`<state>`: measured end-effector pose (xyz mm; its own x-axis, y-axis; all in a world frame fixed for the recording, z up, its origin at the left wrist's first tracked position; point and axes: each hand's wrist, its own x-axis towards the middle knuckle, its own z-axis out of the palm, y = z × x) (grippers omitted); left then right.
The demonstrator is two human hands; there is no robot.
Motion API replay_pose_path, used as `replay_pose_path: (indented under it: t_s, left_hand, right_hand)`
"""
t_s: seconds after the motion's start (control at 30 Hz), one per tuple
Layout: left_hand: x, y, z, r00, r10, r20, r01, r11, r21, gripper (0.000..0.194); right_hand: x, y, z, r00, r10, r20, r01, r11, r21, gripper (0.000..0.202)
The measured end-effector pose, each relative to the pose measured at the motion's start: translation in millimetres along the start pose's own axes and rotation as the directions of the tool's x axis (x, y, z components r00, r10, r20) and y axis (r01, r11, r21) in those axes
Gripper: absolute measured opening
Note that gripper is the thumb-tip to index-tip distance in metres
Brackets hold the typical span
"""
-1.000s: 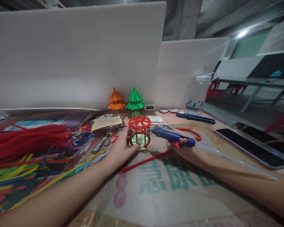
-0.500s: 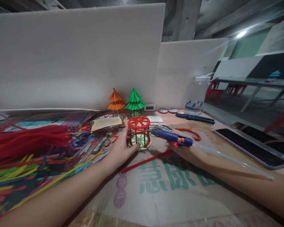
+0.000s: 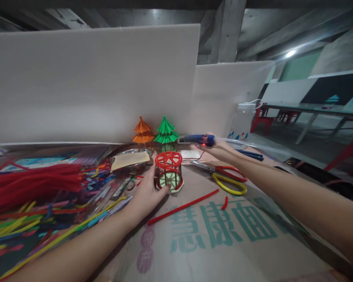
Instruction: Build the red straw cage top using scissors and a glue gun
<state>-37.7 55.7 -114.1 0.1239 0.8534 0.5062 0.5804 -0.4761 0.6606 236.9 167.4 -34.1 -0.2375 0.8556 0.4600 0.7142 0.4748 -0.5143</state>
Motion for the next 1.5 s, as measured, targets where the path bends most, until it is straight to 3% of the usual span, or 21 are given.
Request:
replay_pose_path:
  t_s: [0.13, 0.3, 0.47, 0.6, 0.7, 0.83, 0.97, 1.03, 1.1, 1.17, 1.33, 1.5]
  left_hand:
    - [0.8, -2.6, 0.7, 0.999, 0.034, 0.003, -0.034, 0.999, -0.007, 0.056]
    - [0.8, -1.7, 0.3, 1.0, 0.017, 0.005, -0.018, 0.999, 0.039, 0.062]
    - [-1.0, 0.1, 0.1, 0.999, 0.043, 0.028, -0.044, 0.998, 0.046, 0.067]
    - [-1.8, 1.5, -1.1, 0.999, 0.033, 0.039, -0.035, 0.998, 0.046, 0.066]
    - [-1.8, 1.9, -0.8, 0.999, 0.029, 0.043, -0.031, 0.998, 0.047, 0.067]
    - [-2.4, 1.0, 1.4, 0.999, 0.024, 0.032, -0.025, 0.999, 0.023, 0.075]
    - [-2.3, 1.8, -5.9, 0.999, 0.013, -0.03, -0.013, 1.0, 0.024, 0.093]
    - [0.1, 6.4, -16.8, 0.994, 0.085, -0.066, -0.077, 0.991, 0.108, 0.092]
    - [4.8, 16.0, -30.8, 0.976, 0.214, -0.048, -0.199, 0.955, 0.218, 0.082]
    - [11.8, 30.5, -44.5, 0.949, 0.307, 0.065, -0.312, 0.896, 0.316, 0.065]
    - [34.3, 70.4, -64.7, 0.87, 0.449, 0.205, -0.49, 0.741, 0.458, 0.024]
    - [46.3, 86.6, -70.3, 0.865, 0.356, 0.354, -0.5, 0.678, 0.539, 0.023]
  right_hand:
    - [32.3, 23.4, 7.4, 0.987, 0.151, 0.06, -0.146, 0.987, -0.071, 0.021]
    - [27.2, 47.6, 28.8, 0.964, 0.242, 0.114, -0.224, 0.964, -0.145, 0.027]
    - [22.8, 55.8, 32.9, 0.967, 0.22, 0.128, -0.186, 0.954, -0.237, 0.034]
    - [9.2, 55.9, 20.1, 0.984, 0.156, 0.084, -0.117, 0.929, -0.351, 0.047]
    - [-10.9, 53.4, 8.9, 0.993, 0.09, 0.073, -0.053, 0.913, -0.405, 0.045]
    - [-33.8, 40.0, -4.4, 0.999, 0.002, 0.043, 0.016, 0.91, -0.414, 0.029]
    - [-52.8, 1.1, -8.1, 0.989, -0.134, -0.06, 0.111, 0.949, -0.294, 0.026]
    - [-63.0, -25.2, -5.2, 0.961, -0.257, -0.101, 0.237, 0.956, -0.175, 0.022]
    - [-69.7, -49.2, -0.6, 0.914, -0.401, -0.059, 0.392, 0.911, -0.125, 0.018]
    - [-69.1, -65.3, 3.9, 0.863, -0.504, -0.03, 0.501, 0.862, -0.081, 0.016]
    - [-44.8, -67.8, 9.5, 0.803, -0.587, 0.102, 0.588, 0.808, 0.024, 0.036]
    - [-39.0, -55.3, 16.1, 0.771, -0.597, 0.22, 0.58, 0.802, 0.144, 0.028]
